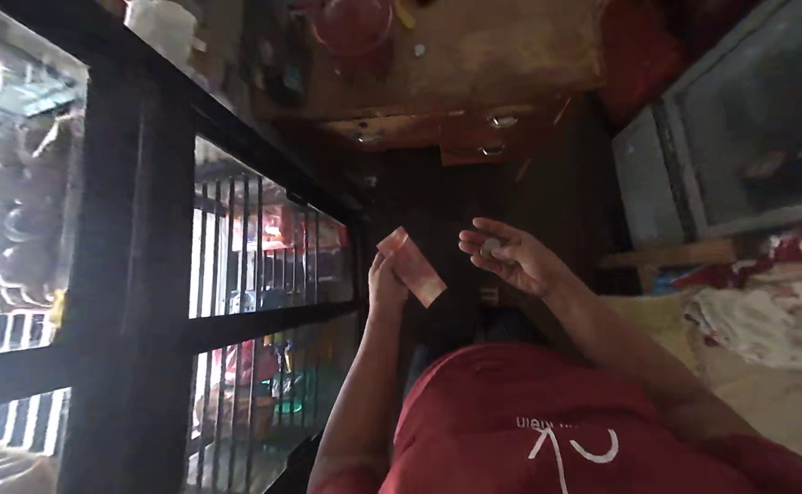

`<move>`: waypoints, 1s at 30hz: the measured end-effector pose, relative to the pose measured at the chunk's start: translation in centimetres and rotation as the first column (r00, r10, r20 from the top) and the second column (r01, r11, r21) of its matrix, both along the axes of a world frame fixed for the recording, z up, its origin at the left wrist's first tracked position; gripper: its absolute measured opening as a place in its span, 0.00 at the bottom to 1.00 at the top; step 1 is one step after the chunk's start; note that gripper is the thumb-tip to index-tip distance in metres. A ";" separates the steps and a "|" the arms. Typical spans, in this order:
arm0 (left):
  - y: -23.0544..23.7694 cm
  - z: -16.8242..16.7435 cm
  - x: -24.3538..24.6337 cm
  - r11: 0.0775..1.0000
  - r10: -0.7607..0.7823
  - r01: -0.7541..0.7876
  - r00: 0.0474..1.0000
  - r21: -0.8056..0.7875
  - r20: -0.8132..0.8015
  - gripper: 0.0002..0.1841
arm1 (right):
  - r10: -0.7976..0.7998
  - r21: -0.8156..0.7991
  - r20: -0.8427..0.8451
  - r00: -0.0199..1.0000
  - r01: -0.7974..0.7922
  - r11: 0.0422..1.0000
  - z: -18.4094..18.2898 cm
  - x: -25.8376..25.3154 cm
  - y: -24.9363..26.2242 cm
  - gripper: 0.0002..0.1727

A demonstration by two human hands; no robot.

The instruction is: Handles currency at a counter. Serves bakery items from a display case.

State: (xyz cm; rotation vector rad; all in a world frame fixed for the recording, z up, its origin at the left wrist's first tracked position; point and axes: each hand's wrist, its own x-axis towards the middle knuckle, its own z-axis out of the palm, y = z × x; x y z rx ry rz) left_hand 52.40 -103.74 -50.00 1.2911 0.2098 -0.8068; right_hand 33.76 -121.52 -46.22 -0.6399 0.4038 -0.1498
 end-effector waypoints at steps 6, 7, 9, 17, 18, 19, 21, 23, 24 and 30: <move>-7.2 -3.3 7.3 0.963 0.205 -0.233 0.959 -0.131 -0.197 0.14 | 0.051 -0.097 -0.243 0.969 -0.077 0.992 -2.5 2.9 -8.6 0.22; -8.2 -3.9 8.8 0.955 0.222 -0.252 0.958 -0.155 -0.183 0.14 | 0.025 -0.096 -0.329 0.944 -0.060 0.994 -3.1 4.0 -9.4 0.20; -10.0 -4.9 11.7 0.939 0.241 -0.271 0.958 -0.212 -0.157 0.15 | -0.077 -0.072 -0.488 0.870 0.047 0.996 -4.4 6.6 -10.6 0.16; -18.5 -12.5 24.9 0.921 0.230 -0.230 0.972 -0.314 -0.038 0.15 | -0.387 0.053 -0.648 0.656 0.546 0.836 -8.6 12.9 -9.3 0.12; -19.3 -13.6 26.1 0.911 0.240 -0.235 0.970 -0.339 -0.028 0.14 | -0.385 0.066 -0.678 0.626 0.574 0.816 -9.0 13.2 -8.7 0.11; -19.9 -14.5 27.1 0.902 0.258 -0.252 0.966 -0.350 -0.031 0.15 | -0.375 0.081 -0.705 0.602 0.593 0.801 -9.2 13.4 -8.2 0.10; -20.7 -15.4 28.4 0.901 0.281 -0.286 0.958 -0.326 -0.063 0.15 | -0.358 0.107 -0.734 0.578 0.618 0.779 -9.5 14.0 -7.8 0.08; -20.4 -15.8 28.9 0.916 0.255 -0.267 0.964 -0.299 -0.080 0.16 | -0.360 0.112 -0.720 0.594 0.610 0.784 -9.5 14.8 -8.1 0.08; -19.8 -15.8 28.8 0.922 0.234 -0.250 0.968 -0.296 -0.087 0.16 | -0.362 0.105 -0.701 0.614 0.590 0.800 -9.2 15.5 -8.5 0.09; -12.4 -14.4 23.7 0.952 0.152 -0.187 0.976 -0.241 -0.157 0.17 | -0.369 -0.003 -0.543 0.755 0.437 0.899 -6.8 22.4 -11.0 0.13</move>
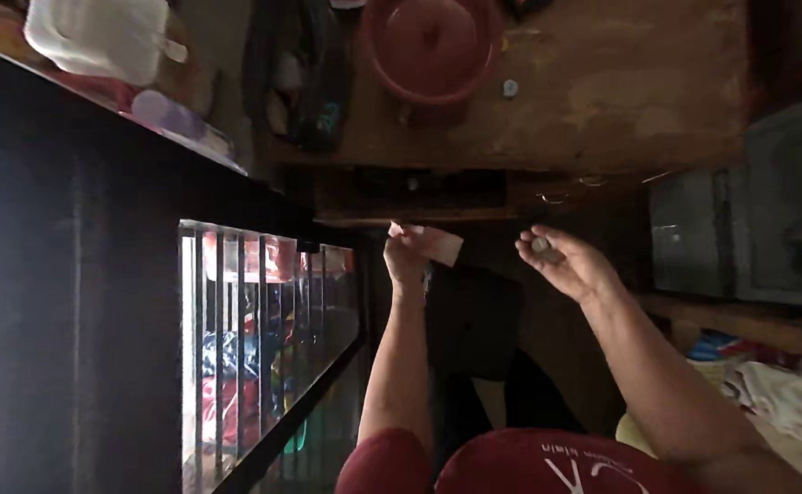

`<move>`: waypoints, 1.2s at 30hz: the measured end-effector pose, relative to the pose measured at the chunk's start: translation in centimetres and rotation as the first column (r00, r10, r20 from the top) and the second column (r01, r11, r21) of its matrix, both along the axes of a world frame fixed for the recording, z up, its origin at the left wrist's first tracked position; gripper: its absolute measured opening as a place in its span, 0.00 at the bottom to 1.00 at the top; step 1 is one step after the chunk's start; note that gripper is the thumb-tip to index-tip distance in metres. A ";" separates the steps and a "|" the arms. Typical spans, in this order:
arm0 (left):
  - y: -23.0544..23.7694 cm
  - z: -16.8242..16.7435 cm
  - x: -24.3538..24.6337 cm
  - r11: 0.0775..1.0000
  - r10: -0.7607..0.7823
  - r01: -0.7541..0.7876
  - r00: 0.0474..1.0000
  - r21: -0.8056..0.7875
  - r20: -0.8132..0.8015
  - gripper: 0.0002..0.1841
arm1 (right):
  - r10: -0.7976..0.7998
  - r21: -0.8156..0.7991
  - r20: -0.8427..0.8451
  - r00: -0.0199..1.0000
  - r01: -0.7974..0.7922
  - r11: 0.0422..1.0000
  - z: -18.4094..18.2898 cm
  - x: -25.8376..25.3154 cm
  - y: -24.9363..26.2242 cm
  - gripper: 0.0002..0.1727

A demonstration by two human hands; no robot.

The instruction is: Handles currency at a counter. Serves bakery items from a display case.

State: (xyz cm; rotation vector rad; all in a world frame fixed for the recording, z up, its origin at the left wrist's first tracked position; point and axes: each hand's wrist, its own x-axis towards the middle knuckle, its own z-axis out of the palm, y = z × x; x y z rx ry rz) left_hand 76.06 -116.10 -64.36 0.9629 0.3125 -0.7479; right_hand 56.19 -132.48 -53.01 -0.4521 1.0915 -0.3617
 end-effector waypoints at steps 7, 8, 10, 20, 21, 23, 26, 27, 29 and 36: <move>6.5 0.3 -4.3 0.999 -0.004 0.001 0.996 -0.040 -0.089 0.17 | 0.083 0.120 -0.035 0.996 -0.079 0.990 -2.1 7.4 -1.1 0.16; 7.0 0.2 -4.7 0.998 -0.005 -0.001 0.995 -0.064 -0.098 0.17 | 0.087 0.117 -0.068 0.994 -0.078 0.990 -2.6 8.1 -1.0 0.16; 7.8 0.0 -5.0 0.991 0.008 -0.025 0.992 -0.135 -0.130 0.15 | 0.160 0.083 -0.118 0.980 -0.151 0.985 -3.4 9.1 -1.1 0.25; 9.0 0.5 -5.2 0.977 0.030 -0.071 0.980 -0.204 -0.196 0.17 | 0.558 -0.706 -0.538 0.632 -0.699 0.111 -5.5 16.5 4.5 0.17; 9.1 0.5 -5.3 0.979 0.028 -0.067 0.979 -0.192 -0.201 0.17 | 0.585 -0.664 -0.611 0.534 -0.748 -0.011 -6.0 18.2 5.6 0.17; 9.3 0.5 -5.2 0.980 0.032 -0.073 0.975 -0.184 -0.220 0.18 | 0.560 -0.514 -0.771 0.302 -0.815 -0.268 -6.9 21.3 7.4 0.17; 9.3 0.7 -5.2 0.971 0.038 -0.094 0.968 -0.221 -0.248 0.16 | 0.386 -0.237 -0.922 -0.010 -0.775 -0.586 -7.5 24.1 9.0 0.16; 9.3 0.7 -5.1 0.969 0.040 -0.099 0.967 -0.225 -0.252 0.16 | 0.339 -0.168 -0.938 -0.074 -0.759 -0.629 -7.5 24.6 9.2 0.15; 9.4 0.7 -5.1 0.969 0.035 -0.093 0.969 -0.228 -0.245 0.17 | 0.294 -0.129 -0.951 -0.098 -0.738 -0.663 -7.9 25.0 9.5 0.14; 9.6 1.0 -4.7 0.968 0.030 -0.087 0.971 -0.235 -0.238 0.19 | 0.288 -0.149 -0.954 -0.078 -0.711 -0.688 -8.0 24.9 9.3 0.13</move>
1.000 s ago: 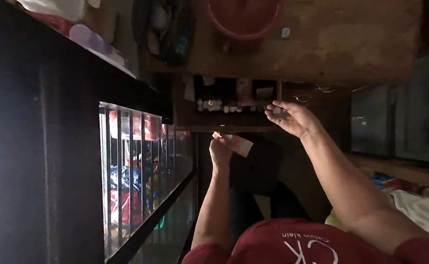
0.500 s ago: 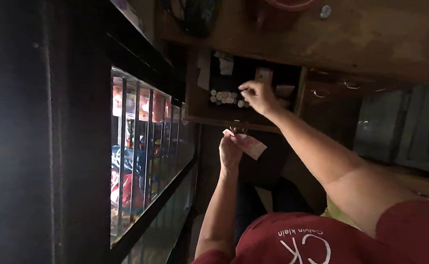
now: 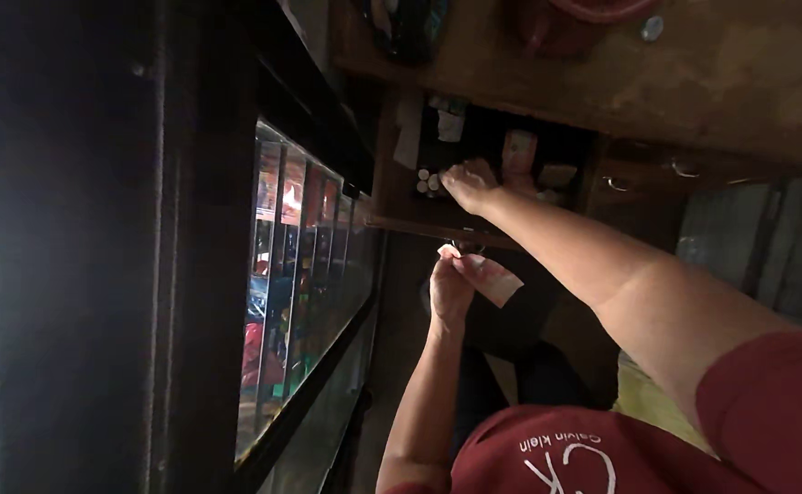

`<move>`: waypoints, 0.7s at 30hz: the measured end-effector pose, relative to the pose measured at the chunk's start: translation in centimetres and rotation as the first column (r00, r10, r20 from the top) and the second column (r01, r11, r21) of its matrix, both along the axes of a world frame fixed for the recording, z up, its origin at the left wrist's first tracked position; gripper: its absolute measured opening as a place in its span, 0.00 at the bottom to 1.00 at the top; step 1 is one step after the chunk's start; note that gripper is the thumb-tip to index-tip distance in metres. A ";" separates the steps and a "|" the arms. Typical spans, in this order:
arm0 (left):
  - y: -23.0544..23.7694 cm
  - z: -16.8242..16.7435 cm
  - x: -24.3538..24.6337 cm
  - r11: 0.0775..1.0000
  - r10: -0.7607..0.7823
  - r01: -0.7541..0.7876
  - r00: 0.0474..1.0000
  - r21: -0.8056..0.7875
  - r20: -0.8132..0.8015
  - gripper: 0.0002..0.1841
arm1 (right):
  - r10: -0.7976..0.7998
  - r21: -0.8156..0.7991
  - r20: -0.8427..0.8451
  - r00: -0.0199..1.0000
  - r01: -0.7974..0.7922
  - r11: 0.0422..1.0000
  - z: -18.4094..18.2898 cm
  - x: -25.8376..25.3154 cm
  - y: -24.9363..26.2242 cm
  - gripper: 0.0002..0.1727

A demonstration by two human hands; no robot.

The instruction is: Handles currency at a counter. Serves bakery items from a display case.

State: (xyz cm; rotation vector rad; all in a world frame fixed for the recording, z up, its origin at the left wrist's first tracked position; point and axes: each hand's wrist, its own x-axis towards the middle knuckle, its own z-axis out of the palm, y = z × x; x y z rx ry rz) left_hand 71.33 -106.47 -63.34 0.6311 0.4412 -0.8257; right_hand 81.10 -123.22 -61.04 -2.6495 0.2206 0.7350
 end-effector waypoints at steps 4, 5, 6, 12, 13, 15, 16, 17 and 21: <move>0.1 0.0 0.1 0.999 0.004 -0.005 1.000 -0.037 -0.022 0.18 | -0.045 0.043 0.021 0.999 0.044 0.998 -0.1 0.7 0.3 0.14; 0.1 -0.1 0.1 0.998 0.010 -0.011 1.000 -0.054 -0.028 0.18 | -0.044 0.054 0.003 0.999 0.043 0.998 0.0 0.9 0.7 0.15; 0.0 -0.2 0.1 0.998 0.015 -0.017 0.999 -0.062 -0.034 0.18 | -0.044 0.056 -0.020 0.999 0.045 0.997 0.0 1.1 1.1 0.18; 0.2 -0.2 0.2 0.999 -0.006 0.004 0.999 -0.054 -0.039 0.19 | -0.136 0.142 -0.037 0.990 0.140 0.980 -1.1 2.1 1.2 0.18; 0.3 -0.2 0.3 0.998 -0.011 0.009 0.999 -0.057 -0.039 0.19 | -0.178 0.194 -0.003 0.984 0.175 0.965 -1.3 2.0 0.3 0.17; 0.3 -0.4 0.4 0.998 -0.008 0.005 0.999 -0.064 -0.045 0.18 | -0.276 0.369 0.069 0.959 0.232 0.900 -2.0 1.6 -1.8 0.14; 0.3 -0.4 0.5 0.998 -0.007 0.004 0.999 -0.064 -0.049 0.18 | -0.322 0.479 0.087 0.943 0.243 0.843 -2.2 1.1 -2.8 0.13; 0.2 -0.3 0.5 0.998 -0.002 -0.002 0.999 -0.064 -0.054 0.18 | -0.377 0.600 0.069 0.924 0.264 0.755 -2.3 0.5 -3.5 0.13; 0.1 0.3 0.7 0.998 0.008 -0.010 0.999 -0.067 -0.041 0.18 | -0.504 0.877 -0.267 0.821 0.424 0.226 0.3 -2.1 -4.1 0.12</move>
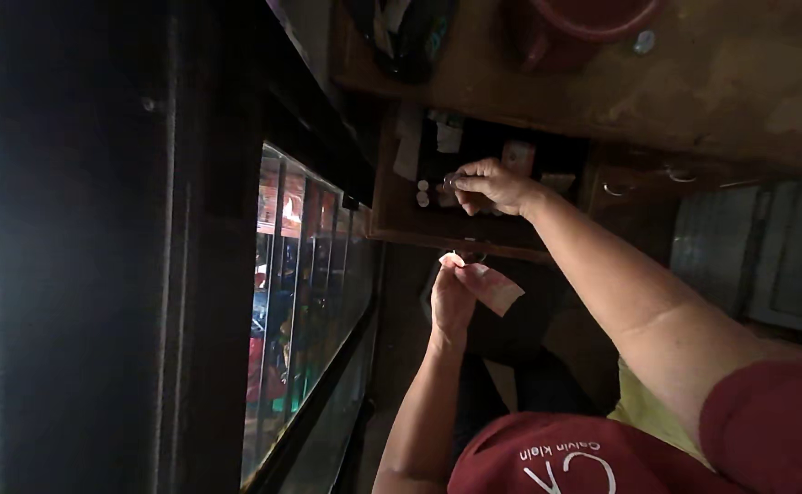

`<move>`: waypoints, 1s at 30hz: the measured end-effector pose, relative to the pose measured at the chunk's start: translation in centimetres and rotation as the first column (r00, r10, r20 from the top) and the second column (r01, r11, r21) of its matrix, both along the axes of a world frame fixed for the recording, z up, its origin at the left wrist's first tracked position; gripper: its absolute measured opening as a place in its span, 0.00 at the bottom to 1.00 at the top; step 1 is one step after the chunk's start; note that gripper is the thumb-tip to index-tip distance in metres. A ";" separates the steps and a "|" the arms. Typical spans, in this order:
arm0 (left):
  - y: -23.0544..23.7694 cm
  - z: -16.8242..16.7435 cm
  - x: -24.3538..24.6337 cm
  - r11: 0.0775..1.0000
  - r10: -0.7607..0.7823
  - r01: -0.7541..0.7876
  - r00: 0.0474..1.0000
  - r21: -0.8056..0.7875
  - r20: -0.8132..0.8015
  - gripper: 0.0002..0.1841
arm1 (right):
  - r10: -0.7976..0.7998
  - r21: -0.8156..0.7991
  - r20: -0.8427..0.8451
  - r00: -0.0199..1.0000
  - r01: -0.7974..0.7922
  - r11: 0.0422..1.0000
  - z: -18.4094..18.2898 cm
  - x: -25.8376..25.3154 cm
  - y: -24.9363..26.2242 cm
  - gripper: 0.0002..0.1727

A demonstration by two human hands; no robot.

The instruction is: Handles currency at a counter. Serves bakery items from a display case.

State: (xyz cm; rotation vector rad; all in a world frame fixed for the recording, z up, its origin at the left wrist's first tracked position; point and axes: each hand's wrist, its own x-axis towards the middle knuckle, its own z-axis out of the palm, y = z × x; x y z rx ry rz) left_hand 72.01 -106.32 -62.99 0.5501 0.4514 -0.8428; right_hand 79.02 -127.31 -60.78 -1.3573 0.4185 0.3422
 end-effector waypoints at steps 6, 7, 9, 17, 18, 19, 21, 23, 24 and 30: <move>-0.7 0.5 1.2 0.994 -0.090 0.084 0.992 0.070 0.085 0.19 | -0.153 0.303 0.060 0.986 0.128 0.944 2.9 -3.7 0.7 0.13; -1.1 0.5 1.6 0.992 -0.107 0.099 0.989 0.077 0.107 0.19 | -0.192 0.310 0.065 0.979 0.163 0.937 3.4 -4.1 0.9 0.13; -2.2 0.4 2.4 0.988 -0.135 0.121 0.978 0.094 0.160 0.19 | -0.282 0.273 0.085 0.956 0.250 0.929 4.1 -4.2 1.2 0.13; -4.5 0.5 2.7 0.987 -0.122 0.101 0.976 0.123 0.179 0.16 | -0.116 -0.624 0.248 0.962 0.250 0.740 3.7 -1.5 -0.1 0.16; -4.7 0.9 2.8 0.987 -0.106 0.083 0.979 0.135 0.172 0.16 | -0.189 -0.508 0.258 0.948 0.300 0.807 4.5 -2.4 0.3 0.16; -5.2 1.3 3.1 0.985 -0.096 0.070 0.981 0.159 0.169 0.15 | -0.270 -0.340 0.230 0.935 0.337 0.878 5.6 -3.6 0.8 0.16; -6.3 1.2 4.3 0.979 -0.107 0.067 0.973 0.190 0.207 0.15 | -0.367 -0.007 0.149 0.918 0.372 0.928 7.2 -5.9 1.3 0.16; -7.1 0.1 5.8 0.981 -0.136 0.085 0.941 0.174 0.310 0.15 | -0.399 0.184 0.119 0.909 0.374 0.909 8.4 -8.1 2.0 0.16; -7.0 0.1 6.0 0.980 -0.166 0.111 0.917 0.168 0.362 0.17 | -0.401 0.223 0.110 0.910 0.370 0.902 9.2 -9.3 2.7 0.17; 2.3 5.6 -5.5 0.891 -0.385 0.214 0.823 0.400 0.417 0.19 | -0.188 0.126 0.194 0.963 0.165 0.978 14.4 -17.8 8.5 0.18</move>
